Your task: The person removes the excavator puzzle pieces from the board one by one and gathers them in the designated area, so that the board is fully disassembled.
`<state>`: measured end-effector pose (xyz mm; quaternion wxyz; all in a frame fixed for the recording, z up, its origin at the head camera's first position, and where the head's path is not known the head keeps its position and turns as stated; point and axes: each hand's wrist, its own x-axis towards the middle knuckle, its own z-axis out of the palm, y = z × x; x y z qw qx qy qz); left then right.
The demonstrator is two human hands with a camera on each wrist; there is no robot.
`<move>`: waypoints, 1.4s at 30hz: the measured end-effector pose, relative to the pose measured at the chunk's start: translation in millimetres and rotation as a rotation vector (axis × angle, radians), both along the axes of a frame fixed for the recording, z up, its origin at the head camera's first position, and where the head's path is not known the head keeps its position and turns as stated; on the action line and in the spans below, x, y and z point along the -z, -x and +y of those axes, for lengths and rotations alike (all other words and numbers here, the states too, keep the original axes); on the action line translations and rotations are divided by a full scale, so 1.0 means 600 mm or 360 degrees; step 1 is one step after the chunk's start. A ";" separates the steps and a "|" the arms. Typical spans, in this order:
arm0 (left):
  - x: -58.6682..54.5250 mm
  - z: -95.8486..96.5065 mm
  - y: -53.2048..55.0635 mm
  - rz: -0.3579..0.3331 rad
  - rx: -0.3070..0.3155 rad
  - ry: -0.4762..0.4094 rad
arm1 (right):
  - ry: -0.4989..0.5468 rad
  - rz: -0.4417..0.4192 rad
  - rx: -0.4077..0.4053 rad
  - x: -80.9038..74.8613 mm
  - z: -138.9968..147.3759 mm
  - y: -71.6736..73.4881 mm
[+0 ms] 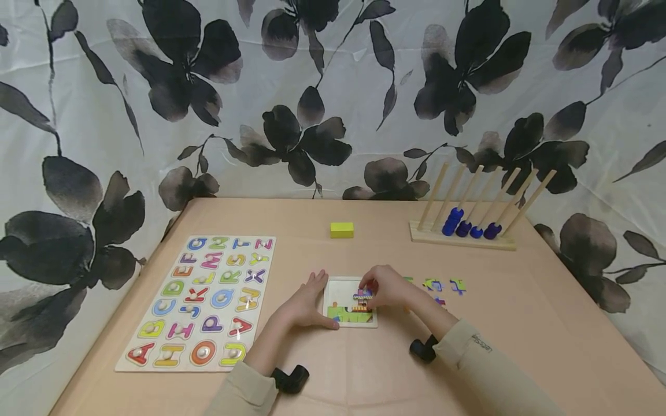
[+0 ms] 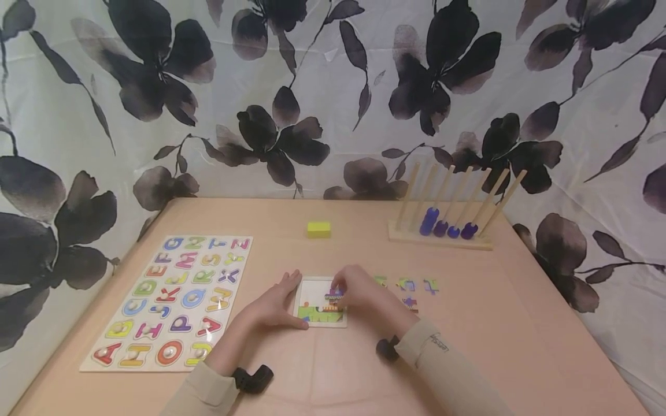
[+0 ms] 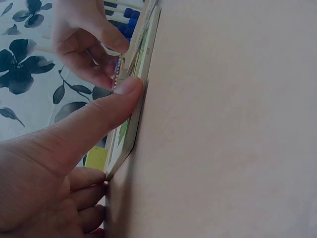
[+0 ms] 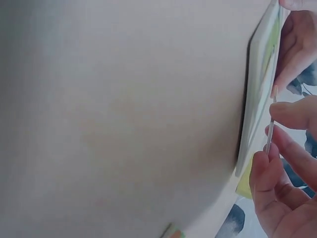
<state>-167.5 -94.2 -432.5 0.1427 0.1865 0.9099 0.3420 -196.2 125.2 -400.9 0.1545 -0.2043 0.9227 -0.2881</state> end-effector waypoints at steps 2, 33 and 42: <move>0.000 0.000 -0.001 -0.0003 -0.0001 0.0003 | 0.0018 0.0008 0.0010 -0.003 0.003 -0.003; 0.006 -0.001 0.000 0.0027 0.0008 0.0003 | 0.0198 0.0402 -0.0103 -0.039 0.183 -0.054; 0.005 0.001 0.000 0.0011 0.0002 0.0002 | 0.0131 0.0443 -0.0011 -0.036 0.247 -0.062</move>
